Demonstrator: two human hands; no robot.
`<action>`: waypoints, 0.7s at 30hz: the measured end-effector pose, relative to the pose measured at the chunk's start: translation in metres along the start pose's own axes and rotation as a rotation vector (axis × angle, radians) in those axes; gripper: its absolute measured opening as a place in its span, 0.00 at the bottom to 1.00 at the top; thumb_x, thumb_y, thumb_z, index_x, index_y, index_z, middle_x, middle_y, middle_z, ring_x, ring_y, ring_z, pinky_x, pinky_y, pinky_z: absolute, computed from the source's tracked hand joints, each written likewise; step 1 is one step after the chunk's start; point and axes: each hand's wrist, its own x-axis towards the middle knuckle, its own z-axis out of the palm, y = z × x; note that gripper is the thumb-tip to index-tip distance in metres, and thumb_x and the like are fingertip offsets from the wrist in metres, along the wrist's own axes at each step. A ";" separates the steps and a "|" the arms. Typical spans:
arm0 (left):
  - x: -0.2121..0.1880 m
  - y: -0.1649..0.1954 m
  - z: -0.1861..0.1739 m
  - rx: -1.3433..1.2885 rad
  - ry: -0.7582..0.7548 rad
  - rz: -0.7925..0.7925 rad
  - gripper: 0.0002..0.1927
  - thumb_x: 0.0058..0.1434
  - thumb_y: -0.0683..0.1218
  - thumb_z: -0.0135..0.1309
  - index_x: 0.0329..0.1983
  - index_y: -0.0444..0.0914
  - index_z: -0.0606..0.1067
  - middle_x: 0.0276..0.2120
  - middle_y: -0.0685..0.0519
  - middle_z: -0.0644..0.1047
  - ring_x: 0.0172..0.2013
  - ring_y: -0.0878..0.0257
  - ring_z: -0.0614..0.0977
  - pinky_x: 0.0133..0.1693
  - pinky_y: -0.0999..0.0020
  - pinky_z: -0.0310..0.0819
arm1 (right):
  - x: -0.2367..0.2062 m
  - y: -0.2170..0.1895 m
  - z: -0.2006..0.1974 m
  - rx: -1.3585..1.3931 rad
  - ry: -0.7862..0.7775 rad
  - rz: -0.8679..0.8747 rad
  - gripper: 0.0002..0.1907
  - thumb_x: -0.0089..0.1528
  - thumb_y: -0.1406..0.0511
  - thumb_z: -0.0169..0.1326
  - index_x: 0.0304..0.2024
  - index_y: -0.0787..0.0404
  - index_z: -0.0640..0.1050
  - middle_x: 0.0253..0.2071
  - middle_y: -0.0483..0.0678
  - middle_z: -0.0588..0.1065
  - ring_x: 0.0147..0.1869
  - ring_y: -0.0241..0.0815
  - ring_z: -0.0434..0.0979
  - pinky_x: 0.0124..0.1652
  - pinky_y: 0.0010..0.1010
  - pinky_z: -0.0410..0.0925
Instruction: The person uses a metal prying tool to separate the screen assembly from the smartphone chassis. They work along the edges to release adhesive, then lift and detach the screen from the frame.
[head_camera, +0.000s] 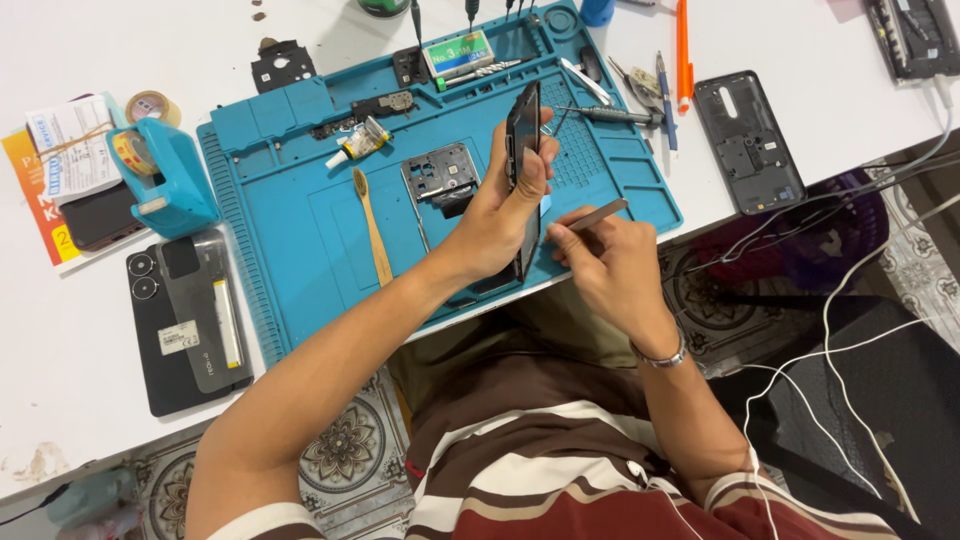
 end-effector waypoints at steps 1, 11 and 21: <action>0.000 0.000 0.000 0.001 -0.002 0.001 0.41 0.73 0.70 0.37 0.75 0.37 0.52 0.47 0.57 0.63 0.47 0.67 0.65 0.53 0.70 0.65 | 0.001 0.000 0.001 -0.013 0.007 -0.007 0.07 0.65 0.68 0.59 0.40 0.68 0.82 0.25 0.50 0.80 0.29 0.37 0.83 0.30 0.25 0.73; 0.001 0.000 0.002 0.025 0.011 0.027 0.41 0.73 0.70 0.38 0.75 0.36 0.53 0.47 0.57 0.64 0.48 0.67 0.66 0.54 0.70 0.65 | -0.012 -0.016 -0.003 -0.184 -0.017 -0.149 0.05 0.62 0.68 0.62 0.38 0.65 0.83 0.22 0.52 0.76 0.20 0.42 0.74 0.24 0.31 0.64; 0.001 0.002 -0.001 0.030 0.024 0.007 0.41 0.73 0.71 0.37 0.75 0.37 0.53 0.47 0.57 0.64 0.48 0.67 0.66 0.55 0.68 0.66 | 0.003 0.004 0.000 0.006 0.019 -0.020 0.07 0.65 0.68 0.58 0.41 0.67 0.82 0.28 0.50 0.82 0.31 0.37 0.84 0.33 0.25 0.74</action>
